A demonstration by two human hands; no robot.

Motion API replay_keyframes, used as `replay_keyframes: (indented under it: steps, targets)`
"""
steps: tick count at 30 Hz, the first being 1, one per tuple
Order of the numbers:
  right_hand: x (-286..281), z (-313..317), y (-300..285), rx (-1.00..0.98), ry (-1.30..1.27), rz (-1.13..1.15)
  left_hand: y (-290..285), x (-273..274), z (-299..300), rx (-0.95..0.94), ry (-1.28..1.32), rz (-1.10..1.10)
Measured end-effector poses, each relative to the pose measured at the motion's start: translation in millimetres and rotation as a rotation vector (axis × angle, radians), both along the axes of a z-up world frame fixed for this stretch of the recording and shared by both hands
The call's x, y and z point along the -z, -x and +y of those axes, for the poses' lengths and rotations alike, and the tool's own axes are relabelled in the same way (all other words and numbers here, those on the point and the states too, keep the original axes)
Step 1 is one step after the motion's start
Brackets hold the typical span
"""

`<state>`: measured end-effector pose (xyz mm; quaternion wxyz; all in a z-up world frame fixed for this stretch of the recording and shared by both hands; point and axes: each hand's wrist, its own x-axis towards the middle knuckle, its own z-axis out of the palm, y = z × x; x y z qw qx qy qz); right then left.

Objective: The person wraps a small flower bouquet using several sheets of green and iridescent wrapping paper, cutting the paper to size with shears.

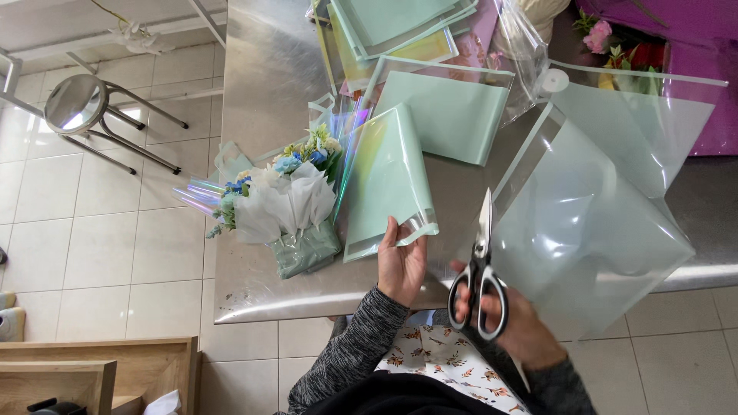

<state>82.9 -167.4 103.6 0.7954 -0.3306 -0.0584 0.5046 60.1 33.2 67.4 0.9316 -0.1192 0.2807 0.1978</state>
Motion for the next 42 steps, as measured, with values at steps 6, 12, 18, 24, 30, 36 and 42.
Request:
replay_keyframes:
  steps: [6, 12, 18, 24, 30, 36, 42]
  targets:
    - [46, -18, 71, -0.177, -0.265, 0.129, -10, 26, -10, 0.039, -0.064, 0.016]
    - [43, -22, 60, -0.137, -0.172, 0.154, -12, 18, -12, -0.002, -0.105, 0.036]
    - [14, 13, 41, -0.032, -0.184, 0.118, -10, 23, -21, 0.007, -0.099, 0.013]
    - [13, 31, 33, 0.112, -0.224, 0.048, -3, 13, -18, 0.303, -0.167, -0.047]
    - [3, 31, 24, 0.141, -0.186, 0.033, -8, 4, -25, 0.171, -0.307, 0.101]
    - [13, 29, 26, 0.195, -0.233, 0.050, -9, 21, -27, 0.219, -0.219, 0.045]
    - [2, 28, 28, 0.275, -0.142, 0.027, -13, 23, -28, 0.152, -0.121, 0.011]
